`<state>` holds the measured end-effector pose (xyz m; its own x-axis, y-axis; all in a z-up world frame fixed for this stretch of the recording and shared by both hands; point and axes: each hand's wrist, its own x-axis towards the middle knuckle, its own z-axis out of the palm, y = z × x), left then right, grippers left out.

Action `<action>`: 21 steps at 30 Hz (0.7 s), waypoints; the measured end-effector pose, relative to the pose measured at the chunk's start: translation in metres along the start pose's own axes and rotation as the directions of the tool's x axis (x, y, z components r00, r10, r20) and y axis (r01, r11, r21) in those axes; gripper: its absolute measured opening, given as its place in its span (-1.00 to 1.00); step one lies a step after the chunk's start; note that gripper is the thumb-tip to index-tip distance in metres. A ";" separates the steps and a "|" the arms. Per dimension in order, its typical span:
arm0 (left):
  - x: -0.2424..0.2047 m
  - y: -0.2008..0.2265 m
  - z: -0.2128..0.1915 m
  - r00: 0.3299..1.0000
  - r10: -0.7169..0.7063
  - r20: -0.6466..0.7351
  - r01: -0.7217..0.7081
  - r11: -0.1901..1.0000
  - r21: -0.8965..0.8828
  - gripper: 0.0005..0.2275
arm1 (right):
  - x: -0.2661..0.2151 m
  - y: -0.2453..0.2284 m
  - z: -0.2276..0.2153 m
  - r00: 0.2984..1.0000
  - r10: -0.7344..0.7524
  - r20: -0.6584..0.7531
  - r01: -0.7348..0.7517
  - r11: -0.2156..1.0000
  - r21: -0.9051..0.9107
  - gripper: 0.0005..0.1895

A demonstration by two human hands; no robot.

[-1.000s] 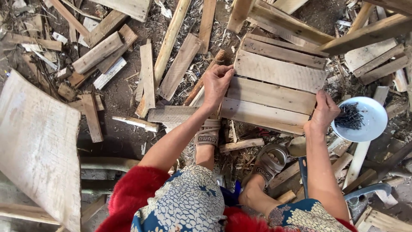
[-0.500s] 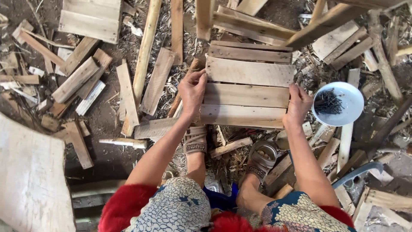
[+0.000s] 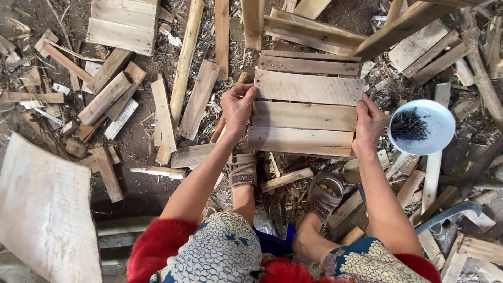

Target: Assembling a wooden furniture piece by sanding slats and nailing them onto a frame.

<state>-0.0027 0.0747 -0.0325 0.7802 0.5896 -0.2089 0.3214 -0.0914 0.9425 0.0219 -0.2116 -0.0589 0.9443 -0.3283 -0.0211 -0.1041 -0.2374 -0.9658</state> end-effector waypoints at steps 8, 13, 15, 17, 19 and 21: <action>0.006 0.007 -0.006 0.999 0.006 0.042 -0.001 0.993 -0.117 -0.81 | 0.007 0.013 -0.001 1.000 0.012 0.003 -0.012 1.000 0.012 -0.77; 0.025 -0.011 -0.005 0.994 -0.053 0.097 0.063 0.993 -0.100 -0.81 | 0.005 0.005 0.000 1.000 0.016 0.011 -0.016 1.000 -0.010 -0.77; 0.032 -0.006 -0.009 0.978 -0.082 0.193 0.101 0.991 -0.090 -0.81 | 0.004 0.002 0.000 1.000 0.009 0.020 -0.008 1.000 -0.023 -0.76; 0.046 -0.010 -0.010 0.969 -0.084 0.231 0.106 0.991 -0.085 -0.82 | 0.004 0.001 -0.001 0.999 0.023 0.023 -0.023 1.000 0.003 -0.76; 0.051 -0.009 -0.012 0.958 -0.085 0.273 0.111 0.991 -0.080 -0.83 | 0.004 0.001 -0.001 0.999 0.038 0.024 -0.039 0.999 0.027 -0.76; 0.049 -0.003 -0.015 0.953 -0.031 0.302 0.048 0.998 -0.049 -0.82 | 0.005 0.000 -0.001 0.999 0.040 0.029 -0.041 0.999 0.022 -0.76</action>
